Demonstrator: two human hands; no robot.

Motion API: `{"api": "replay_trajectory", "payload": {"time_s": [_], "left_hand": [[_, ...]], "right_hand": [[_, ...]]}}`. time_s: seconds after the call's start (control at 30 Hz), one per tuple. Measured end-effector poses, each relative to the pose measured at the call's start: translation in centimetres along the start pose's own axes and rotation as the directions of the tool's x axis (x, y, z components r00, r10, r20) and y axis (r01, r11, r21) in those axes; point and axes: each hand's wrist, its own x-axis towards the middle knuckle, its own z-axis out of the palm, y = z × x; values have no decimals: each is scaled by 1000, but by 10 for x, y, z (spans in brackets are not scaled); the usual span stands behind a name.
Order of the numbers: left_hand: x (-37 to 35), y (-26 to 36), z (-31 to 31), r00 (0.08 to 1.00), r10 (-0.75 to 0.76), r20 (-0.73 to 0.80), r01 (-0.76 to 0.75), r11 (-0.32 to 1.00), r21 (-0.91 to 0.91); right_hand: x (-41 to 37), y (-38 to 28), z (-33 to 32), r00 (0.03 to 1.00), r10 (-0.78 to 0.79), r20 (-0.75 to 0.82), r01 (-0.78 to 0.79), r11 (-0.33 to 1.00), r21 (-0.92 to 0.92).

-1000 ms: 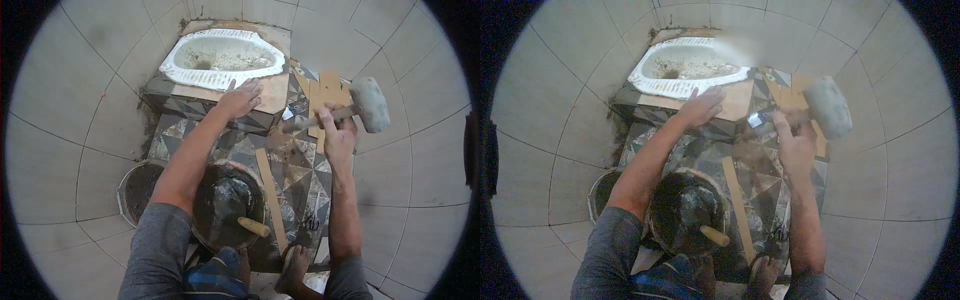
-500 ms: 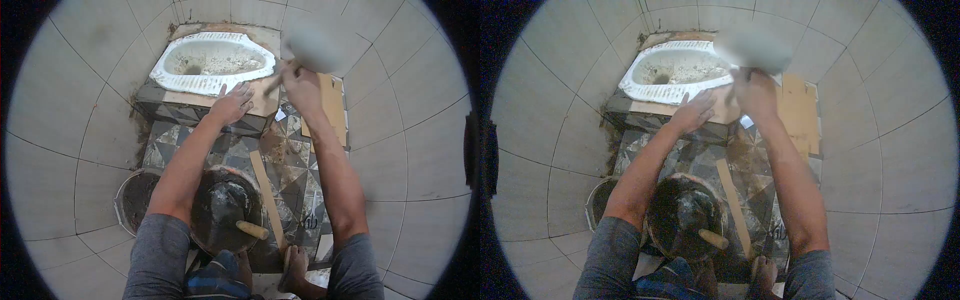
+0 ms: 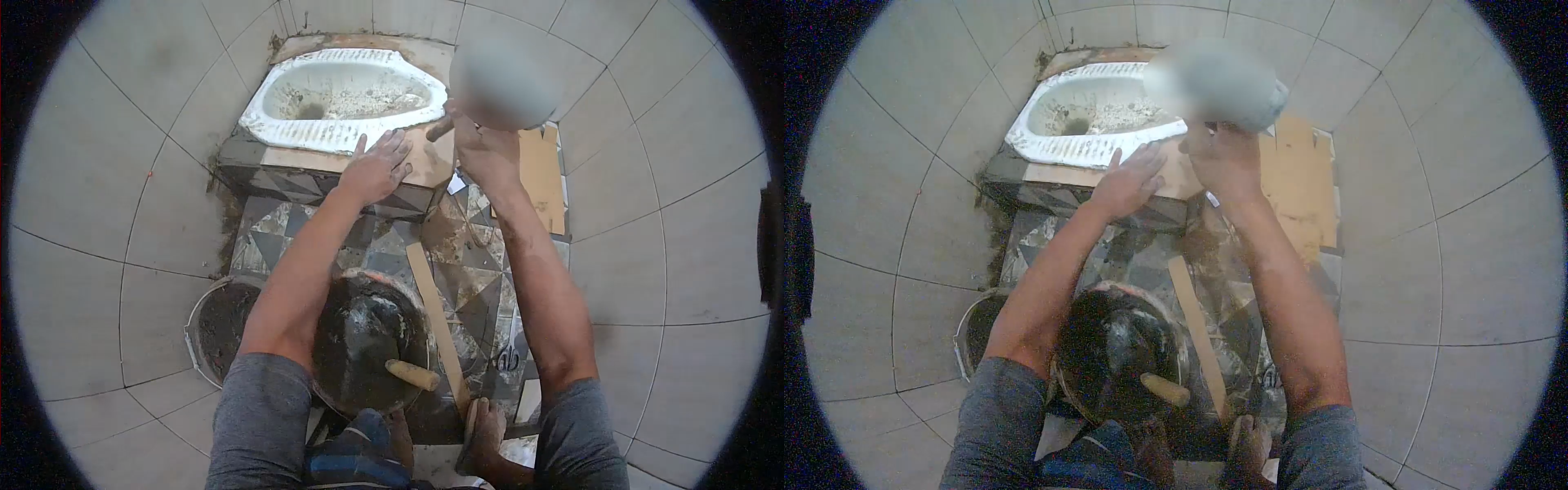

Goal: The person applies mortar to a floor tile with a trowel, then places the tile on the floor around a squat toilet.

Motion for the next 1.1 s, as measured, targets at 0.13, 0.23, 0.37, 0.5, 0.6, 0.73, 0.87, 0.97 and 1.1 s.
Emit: {"api": "replay_trajectory", "payload": {"time_s": [0.13, 0.23, 0.37, 0.5, 0.6, 0.73, 0.87, 0.97, 1.1], "left_hand": [[3, 0, -4, 999, 32, 5, -31, 999, -33], [1, 0, -2, 1000, 21, 18, -20, 999, -25], [0, 5, -2, 1000, 15, 23, -16, 999, 41], [1, 2, -1, 1000, 2, 8, -2, 1000, 22], [2, 2, -2, 1000, 3, 23, -4, 999, 33], [0, 1, 0, 1000, 9, 26, -10, 1000, 19], [-1, 5, -5, 999, 8, 34, -8, 1000, -7], [2, 6, -7, 999, -7, 43, 6, 1000, 22], [1, 3, 2, 1000, 4, 27, -5, 998, 69]], "right_hand": [[-1, 11, 1, 999, -51, -7, 50, 993, -107], [-10, -3, -12, 1000, 25, -11, -25, 997, -75], [-7, 2, -16, 996, 47, 70, -41, 996, -76], [-10, 2, -16, 998, -53, -38, 51, 997, -51], [-7, 10, -15, 999, 39, 37, -29, 974, -226], [-8, -5, -19, 1000, 3, 20, -2, 999, -53], [-7, 6, -20, 995, 47, 89, -38, 995, -96], [-9, -3, -43, 994, 105, 7, -104, 988, -117], [-38, -22, -91, 989, 113, -90, -117, 993, -35]]}}
